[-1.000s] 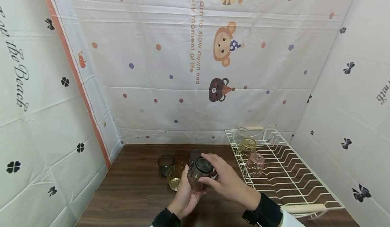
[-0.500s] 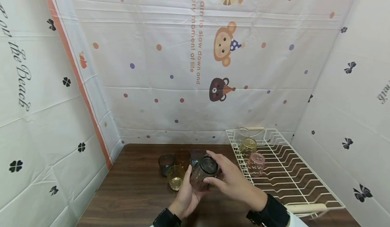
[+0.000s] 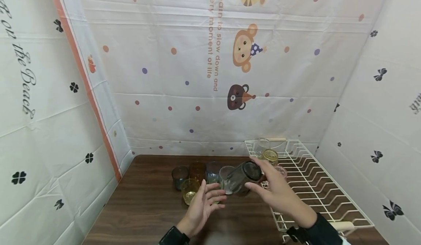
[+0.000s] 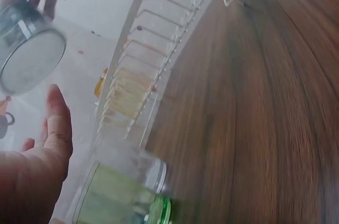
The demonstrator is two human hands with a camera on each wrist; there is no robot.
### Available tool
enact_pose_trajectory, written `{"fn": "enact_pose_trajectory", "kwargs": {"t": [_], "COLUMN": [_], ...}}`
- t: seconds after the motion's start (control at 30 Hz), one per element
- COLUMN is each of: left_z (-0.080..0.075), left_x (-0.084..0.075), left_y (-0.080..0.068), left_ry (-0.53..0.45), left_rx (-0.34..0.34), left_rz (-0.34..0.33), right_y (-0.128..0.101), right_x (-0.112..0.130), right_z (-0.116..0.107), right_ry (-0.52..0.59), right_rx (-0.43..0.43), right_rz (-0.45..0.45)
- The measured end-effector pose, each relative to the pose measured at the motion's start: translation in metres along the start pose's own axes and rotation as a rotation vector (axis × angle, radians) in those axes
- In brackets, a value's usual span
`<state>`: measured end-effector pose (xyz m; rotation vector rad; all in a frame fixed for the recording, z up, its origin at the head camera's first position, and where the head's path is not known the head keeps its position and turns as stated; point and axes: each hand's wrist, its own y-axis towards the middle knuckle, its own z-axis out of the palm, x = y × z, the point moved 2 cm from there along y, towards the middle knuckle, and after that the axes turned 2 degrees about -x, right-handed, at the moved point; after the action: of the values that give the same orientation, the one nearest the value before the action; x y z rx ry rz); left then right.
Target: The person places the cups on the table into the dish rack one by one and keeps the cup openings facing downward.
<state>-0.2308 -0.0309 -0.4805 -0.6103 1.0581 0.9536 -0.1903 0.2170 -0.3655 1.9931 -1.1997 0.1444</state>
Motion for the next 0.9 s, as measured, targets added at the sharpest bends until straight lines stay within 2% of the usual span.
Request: {"fn": "enact_pose_trajectory", "kwargs": {"t": [0.27, 0.47, 0.53, 0.67, 0.77, 0.9], "left_z": [-0.016, -0.033, -0.04, -0.052, -0.058, -0.062], "left_x": [-0.016, -0.026, -0.03, -0.039, -0.044, -0.047], "left_y": [-0.008, -0.009, -0.01, -0.015, -0.018, -0.021], "left_ry": [0.099, 0.342, 0.438, 0.551, 0.603, 0.644], "left_rx": [-0.054, -0.203, -0.255, -0.345, -0.391, -0.417], "left_rz": [0.053, 0.182, 0.227, 0.271, 0.286, 0.294], "right_y": [-0.012, -0.022, -0.025, -0.033, -0.037, -0.038], "right_x": [-0.024, -0.042, -0.048, -0.058, -0.064, -0.07], "right_z": [-0.036, -0.053, -0.056, -0.06, -0.062, -0.065], "right_ry": [-0.009, -0.062, -0.065, -0.059, -0.072, -0.185], "right_rx": [-0.036, -0.019, -0.002, 0.052, 0.101, 0.137], "right_rz": [0.135, 0.201, 0.213, 0.259, 0.3, 0.286]}}
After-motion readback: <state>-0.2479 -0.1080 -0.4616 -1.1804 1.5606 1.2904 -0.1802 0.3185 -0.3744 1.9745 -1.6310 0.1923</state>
